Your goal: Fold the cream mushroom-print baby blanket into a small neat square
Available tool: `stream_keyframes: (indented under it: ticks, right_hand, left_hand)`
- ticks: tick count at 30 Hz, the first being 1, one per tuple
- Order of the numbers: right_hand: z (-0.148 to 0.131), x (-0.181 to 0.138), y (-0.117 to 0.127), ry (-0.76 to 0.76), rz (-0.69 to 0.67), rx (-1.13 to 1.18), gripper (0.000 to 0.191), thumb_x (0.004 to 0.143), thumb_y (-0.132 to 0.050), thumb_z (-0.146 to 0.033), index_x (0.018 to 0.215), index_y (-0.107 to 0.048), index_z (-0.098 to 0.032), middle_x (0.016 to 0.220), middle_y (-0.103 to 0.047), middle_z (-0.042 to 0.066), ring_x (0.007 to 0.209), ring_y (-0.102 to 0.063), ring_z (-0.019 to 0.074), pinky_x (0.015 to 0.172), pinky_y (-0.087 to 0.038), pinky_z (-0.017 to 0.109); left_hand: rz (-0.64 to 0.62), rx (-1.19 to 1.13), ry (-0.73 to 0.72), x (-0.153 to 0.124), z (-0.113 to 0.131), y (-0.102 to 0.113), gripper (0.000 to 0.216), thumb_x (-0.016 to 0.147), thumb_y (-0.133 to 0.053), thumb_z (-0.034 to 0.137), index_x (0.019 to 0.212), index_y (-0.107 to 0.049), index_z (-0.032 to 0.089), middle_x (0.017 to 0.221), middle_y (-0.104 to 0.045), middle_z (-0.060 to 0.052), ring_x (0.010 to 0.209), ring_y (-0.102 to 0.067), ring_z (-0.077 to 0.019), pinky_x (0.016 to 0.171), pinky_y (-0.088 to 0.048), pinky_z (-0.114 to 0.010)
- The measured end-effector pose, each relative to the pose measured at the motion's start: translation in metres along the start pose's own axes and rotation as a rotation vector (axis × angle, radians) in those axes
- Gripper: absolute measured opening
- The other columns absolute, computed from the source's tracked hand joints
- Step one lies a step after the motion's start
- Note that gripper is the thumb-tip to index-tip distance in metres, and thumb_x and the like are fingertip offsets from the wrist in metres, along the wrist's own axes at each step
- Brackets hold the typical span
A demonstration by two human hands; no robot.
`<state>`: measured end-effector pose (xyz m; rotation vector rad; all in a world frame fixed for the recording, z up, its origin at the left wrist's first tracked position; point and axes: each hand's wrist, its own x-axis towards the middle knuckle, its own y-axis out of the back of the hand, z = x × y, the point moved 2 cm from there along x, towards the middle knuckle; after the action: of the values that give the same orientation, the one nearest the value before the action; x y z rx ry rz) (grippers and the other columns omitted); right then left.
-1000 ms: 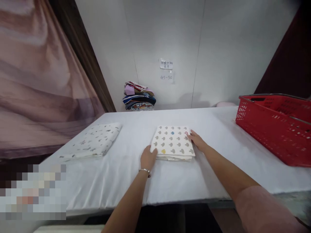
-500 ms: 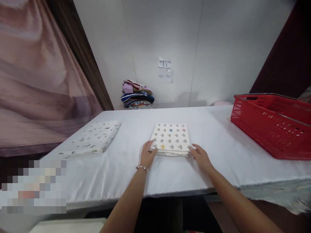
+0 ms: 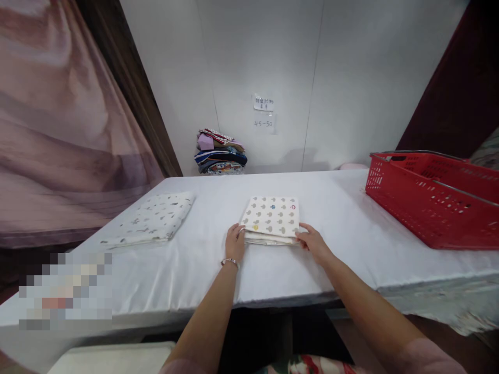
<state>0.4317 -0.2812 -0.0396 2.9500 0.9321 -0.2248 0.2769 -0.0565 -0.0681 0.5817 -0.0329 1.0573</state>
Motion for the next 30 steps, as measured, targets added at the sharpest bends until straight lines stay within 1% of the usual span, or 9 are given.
stream_keyframes:
  ticks: [2,5,7,11,15,19,24,28,30]
  right_hand:
    - [0.011,0.001,0.001,-0.055,-0.003,-0.091,0.066,0.066,-0.062,-0.031,0.127,-0.041,-0.017,0.058,-0.058,-0.005,0.040,-0.043,0.0085,0.041,-0.031,0.021]
    - [0.022,0.003,0.003,-0.021,0.031,-0.180,0.063,0.069,-0.060,-0.030,0.126,-0.039,-0.018,0.053,-0.055,-0.007,0.038,-0.044,0.0090,0.041,-0.032,0.021]
    - [0.024,0.004,0.003,-0.026,0.057,-0.212,0.052,0.069,-0.060,-0.029,0.118,-0.044,-0.017,0.050,-0.053,-0.008,0.037,-0.044,0.0090,0.039,-0.031,0.021]
    - [0.023,0.005,0.002,-0.055,0.095,-0.235,0.026,0.072,-0.059,-0.037,0.088,-0.049,-0.019,0.043,-0.049,-0.008,0.034,-0.042,0.0082,0.036,-0.026,0.019]
    - [0.023,0.005,0.001,-0.057,0.070,-0.287,0.030,0.074,-0.057,-0.047,0.072,-0.045,-0.020,0.037,-0.044,-0.008,0.032,-0.039,0.0080,0.034,-0.023,0.019]
    - [0.026,0.007,-0.001,-0.057,0.064,-0.323,0.029,0.074,-0.058,-0.045,0.068,-0.043,-0.021,0.035,-0.043,-0.008,0.031,-0.038,0.0078,0.034,-0.023,0.019]
    - [0.025,0.008,0.000,-0.059,0.055,-0.327,0.026,0.073,-0.057,-0.039,0.063,-0.042,-0.021,0.034,-0.042,-0.008,0.030,-0.037,0.0077,0.034,-0.023,0.020]
    - [0.018,0.010,0.009,-0.012,0.061,-0.286,0.026,0.070,-0.060,-0.035,0.059,-0.042,-0.020,0.036,-0.044,-0.007,0.033,-0.040,0.0074,0.037,-0.027,0.020]
    - [0.018,0.011,0.012,-0.028,0.052,-0.273,0.025,0.069,-0.060,-0.033,0.058,-0.042,-0.020,0.038,-0.044,-0.007,0.034,-0.040,0.0073,0.037,-0.027,0.020]
  left_hand:
    - [0.012,0.017,-0.011,0.000,-0.002,0.000,0.024,0.084,-0.044,0.021,0.096,-0.064,0.023,0.120,-0.051,-0.005,0.112,-0.049,-0.0163,0.100,-0.039,-0.031]
    - [0.008,0.030,-0.041,0.000,-0.002,-0.001,0.024,0.083,-0.043,0.019,0.095,-0.064,0.021,0.117,-0.051,-0.006,0.112,-0.049,-0.0173,0.102,-0.037,-0.032]
    - [0.007,0.017,-0.037,0.000,-0.001,-0.001,0.024,0.081,-0.044,0.017,0.096,-0.063,0.020,0.118,-0.051,-0.007,0.112,-0.049,-0.0179,0.101,-0.037,-0.031]
    - [0.009,-0.034,0.018,0.000,-0.003,0.001,0.030,0.074,-0.047,0.011,0.097,-0.062,0.021,0.120,-0.050,-0.005,0.109,-0.050,-0.0176,0.094,-0.043,-0.029]
    - [0.011,-0.070,0.041,0.000,-0.005,0.001,0.031,0.072,-0.046,0.010,0.096,-0.062,0.022,0.120,-0.050,-0.004,0.108,-0.051,-0.0169,0.091,-0.044,-0.028]
    - [0.033,-0.066,0.010,0.001,-0.007,0.001,0.030,0.073,-0.045,0.010,0.095,-0.062,0.021,0.117,-0.051,-0.004,0.107,-0.051,-0.0162,0.090,-0.044,-0.026]
    - [0.071,-0.075,0.008,0.003,-0.011,0.000,0.033,0.073,-0.050,0.014,0.104,-0.058,0.021,0.108,-0.055,-0.004,0.088,-0.056,-0.0146,0.082,-0.047,-0.028]
    - [0.090,-0.050,-0.059,0.002,-0.008,0.001,0.031,0.070,-0.047,0.007,0.094,-0.061,0.020,0.097,-0.056,-0.003,0.081,-0.056,-0.0140,0.078,-0.048,-0.029]
    - [0.104,-0.024,-0.087,0.001,-0.005,0.002,0.031,0.068,-0.044,0.003,0.088,-0.061,0.020,0.095,-0.055,-0.003,0.081,-0.055,-0.0139,0.079,-0.047,-0.029]
